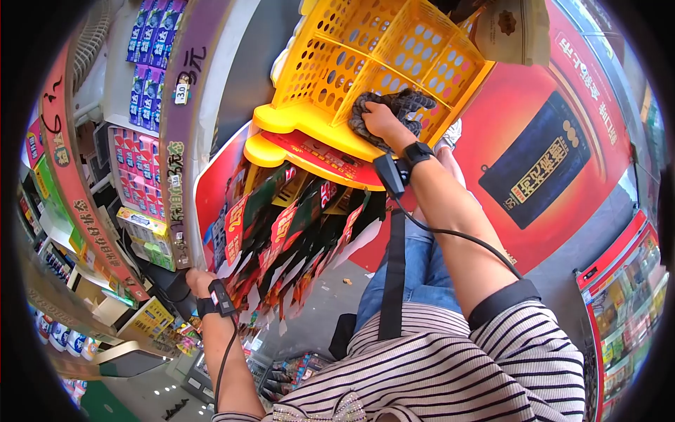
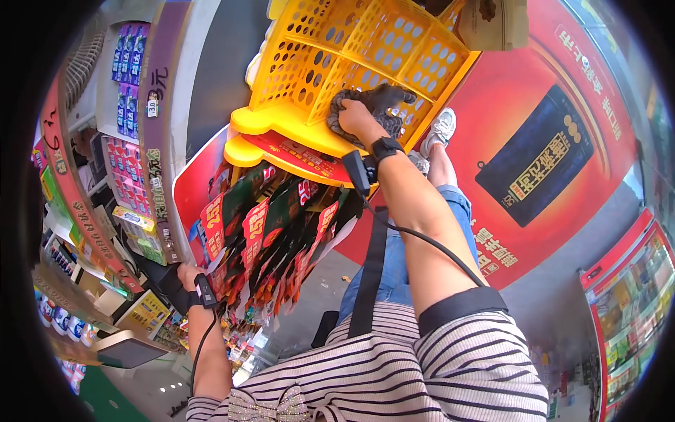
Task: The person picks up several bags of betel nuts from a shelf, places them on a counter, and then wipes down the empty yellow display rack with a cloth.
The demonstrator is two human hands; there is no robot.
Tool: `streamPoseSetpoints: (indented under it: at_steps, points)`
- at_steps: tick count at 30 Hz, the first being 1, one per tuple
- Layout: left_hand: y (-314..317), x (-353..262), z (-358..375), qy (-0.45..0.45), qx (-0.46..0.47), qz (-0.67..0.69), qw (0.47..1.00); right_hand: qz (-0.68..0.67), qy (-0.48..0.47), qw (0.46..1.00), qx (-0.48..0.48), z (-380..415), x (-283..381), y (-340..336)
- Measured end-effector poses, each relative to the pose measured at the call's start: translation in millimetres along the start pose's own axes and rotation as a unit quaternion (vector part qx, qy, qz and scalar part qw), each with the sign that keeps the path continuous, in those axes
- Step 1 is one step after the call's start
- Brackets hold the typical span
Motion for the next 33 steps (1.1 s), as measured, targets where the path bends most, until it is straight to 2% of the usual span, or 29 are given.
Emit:
streamPoseSetpoints:
  at_steps: [1,2,4,8,11,14,15,17,18,22,25,28,31,33]
  points:
    - [1.2,1.9,-1.5,-0.017,0.013,0.002,1.000,0.035,0.009,0.994,0.102,5.4,15.6,-2.3]
    - [2.7,3.5,-1.1,-0.045,0.040,-0.001,0.998,0.028,0.032,0.992,0.116,5.0,17.9,-4.3]
    - [1.5,5.2,-2.4,-0.090,0.082,-0.003,0.993,0.010,0.079,0.987,0.139,3.7,11.5,-1.7]
    - [-1.8,3.4,-0.1,-0.133,0.122,-0.008,0.984,0.121,-0.019,0.982,0.141,-17.5,-8.5,18.7]
    - [-1.7,1.5,1.5,-0.150,0.142,-0.011,0.978,0.138,0.011,0.980,0.145,-14.4,-2.6,11.0]
    - [-3.6,0.8,2.8,-0.160,0.154,-0.013,0.975,0.262,-0.087,0.936,0.219,-34.3,-31.0,27.4]
    - [-4.0,0.1,3.4,-0.163,0.157,-0.015,0.974,0.424,-0.144,0.833,0.326,-35.9,-47.1,38.3]
    - [-3.8,-0.7,3.3,-0.167,0.163,-0.014,0.972,0.285,-0.007,0.924,0.256,-18.9,-2.5,24.8]
    - [-5.0,-0.2,4.1,-0.169,0.167,-0.014,0.971,0.209,0.064,0.951,0.217,-9.9,9.0,18.4]
    - [-8.8,-3.6,7.2,-0.183,0.182,-0.005,0.966,0.110,0.055,0.974,0.191,-1.6,4.8,12.9]
    - [-10.2,-5.8,8.2,-0.185,0.188,-0.005,0.965,0.192,0.080,0.944,0.257,-9.1,0.5,24.8]
    - [-9.0,-4.9,6.7,-0.169,0.176,-0.015,0.970,0.173,0.115,0.949,0.235,-9.0,1.9,19.6]
    - [-5.8,-2.7,5.0,-0.160,0.171,-0.024,0.972,0.214,0.099,0.935,0.267,-15.3,-0.5,24.4]
    - [-5.0,-1.2,1.6,-0.149,0.168,-0.038,0.974,0.323,0.026,0.888,0.326,-27.0,-16.1,43.3]
Point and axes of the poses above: each hand's wrist, its own z-axis away from the middle knuckle, its own y-axis out of the palm, x = y × z, the point moved 7 cm from there along -z, towards the middle knuckle, and after that the axes turned 12 degrees about -z, right-handed, at the moved point
